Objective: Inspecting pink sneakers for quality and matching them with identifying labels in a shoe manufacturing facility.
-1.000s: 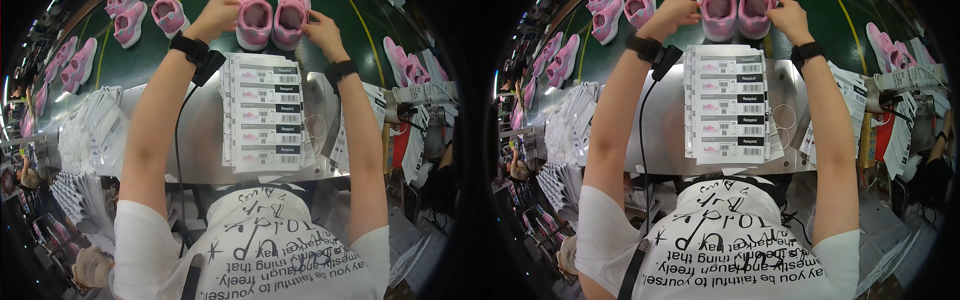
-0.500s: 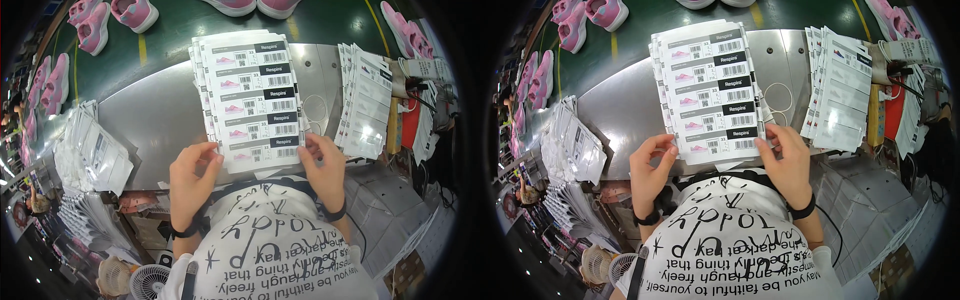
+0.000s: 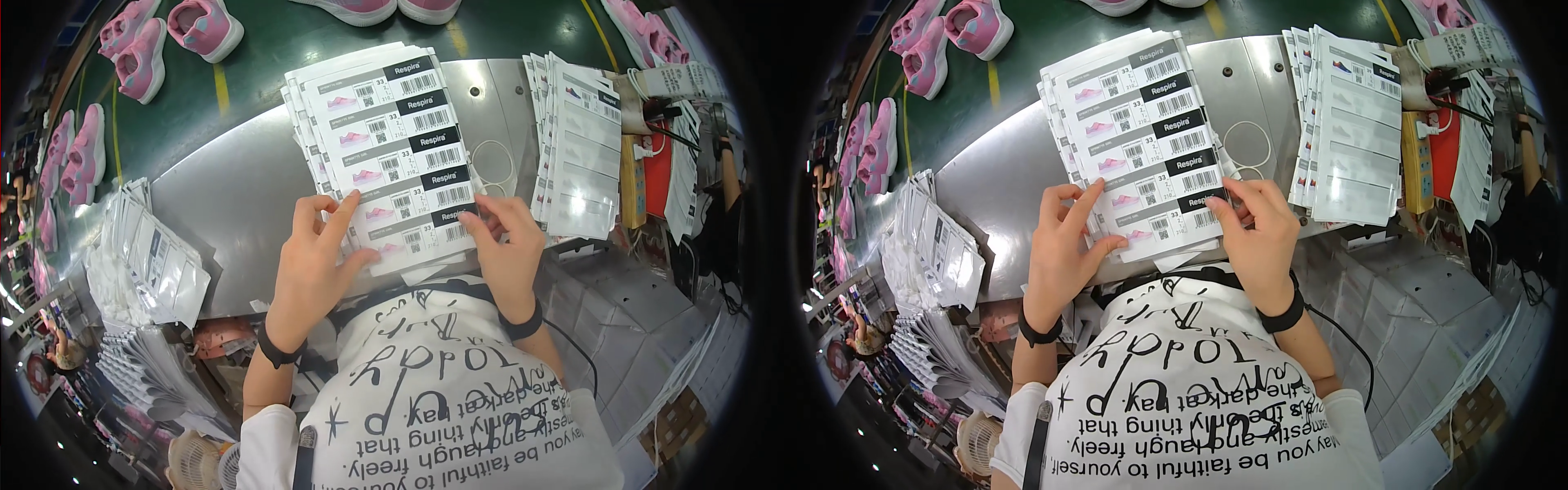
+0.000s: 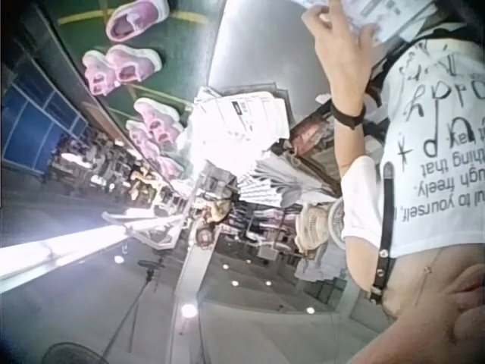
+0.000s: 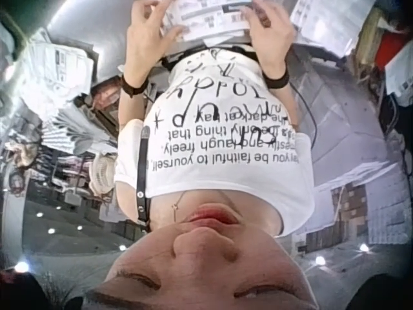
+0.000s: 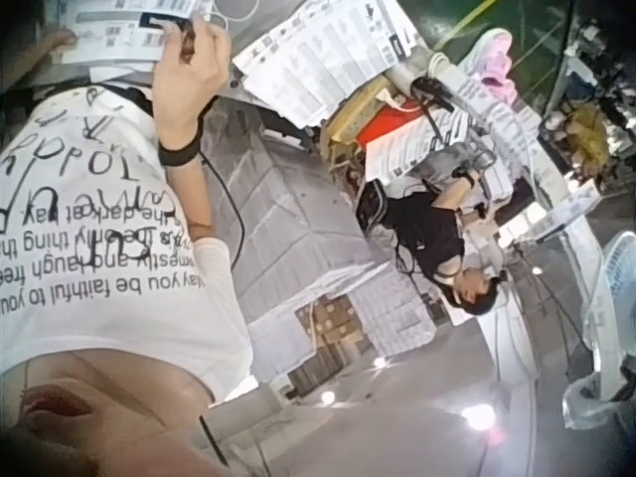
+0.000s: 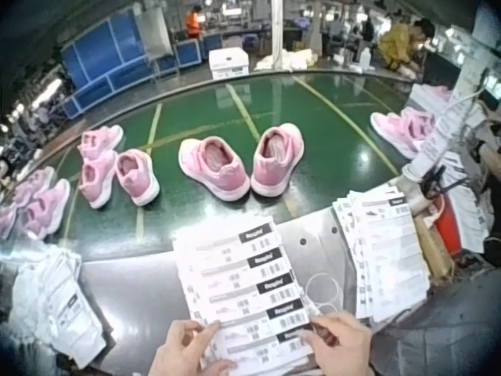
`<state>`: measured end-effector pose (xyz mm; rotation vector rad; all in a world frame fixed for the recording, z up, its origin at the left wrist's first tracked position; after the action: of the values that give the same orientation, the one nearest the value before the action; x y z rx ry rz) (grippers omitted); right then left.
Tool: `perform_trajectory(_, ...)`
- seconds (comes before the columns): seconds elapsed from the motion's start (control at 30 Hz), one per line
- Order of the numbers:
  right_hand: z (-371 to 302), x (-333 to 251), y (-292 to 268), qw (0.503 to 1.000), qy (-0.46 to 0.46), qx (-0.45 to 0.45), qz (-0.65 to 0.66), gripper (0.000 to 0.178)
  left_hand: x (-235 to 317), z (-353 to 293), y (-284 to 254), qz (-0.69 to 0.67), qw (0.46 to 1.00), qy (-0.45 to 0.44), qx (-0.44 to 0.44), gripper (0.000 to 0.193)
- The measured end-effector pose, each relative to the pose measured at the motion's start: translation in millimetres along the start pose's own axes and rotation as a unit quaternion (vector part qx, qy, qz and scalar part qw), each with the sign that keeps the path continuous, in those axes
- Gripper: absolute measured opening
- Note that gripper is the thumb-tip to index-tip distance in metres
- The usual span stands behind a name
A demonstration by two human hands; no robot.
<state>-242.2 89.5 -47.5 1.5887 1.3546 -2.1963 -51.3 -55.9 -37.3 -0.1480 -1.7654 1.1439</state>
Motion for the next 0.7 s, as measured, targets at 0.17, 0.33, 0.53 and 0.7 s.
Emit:
perform_trajectory(0.17,-3.4,-1.8,-4.6,0.995,-0.072,0.074,-0.001,0.014,7.5,7.7,-2.2,0.037,0.999,0.019,-0.026,0.065)
perform_trajectory(0.33,-8.4,-21.1,3.4,0.960,-0.233,0.060,-0.144,0.022,22.1,27.7,-21.4,0.071,0.987,0.145,-0.001,0.057)
perform_trajectory(0.53,-46.3,-61.9,-7.5,0.861,-0.484,0.016,-0.155,0.018,8.7,43.7,-9.7,0.057,0.986,0.120,-0.098,0.049)
perform_trajectory(0.7,-43.2,-100.3,-68.0,0.791,-0.565,0.221,0.078,0.026,5.9,41.9,-19.1,0.035,0.985,0.131,-0.108,0.059)
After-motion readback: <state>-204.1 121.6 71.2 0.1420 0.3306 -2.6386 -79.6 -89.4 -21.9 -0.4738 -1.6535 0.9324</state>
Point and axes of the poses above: each hand's wrist, its own z-axis towards the middle knuckle, its own y-axis out of the palm, x = y × z, the point moved 8 cm from there along z, towards the middle knuckle, and after that the axes turned 1 degree about -x, right-handed, at the moved point
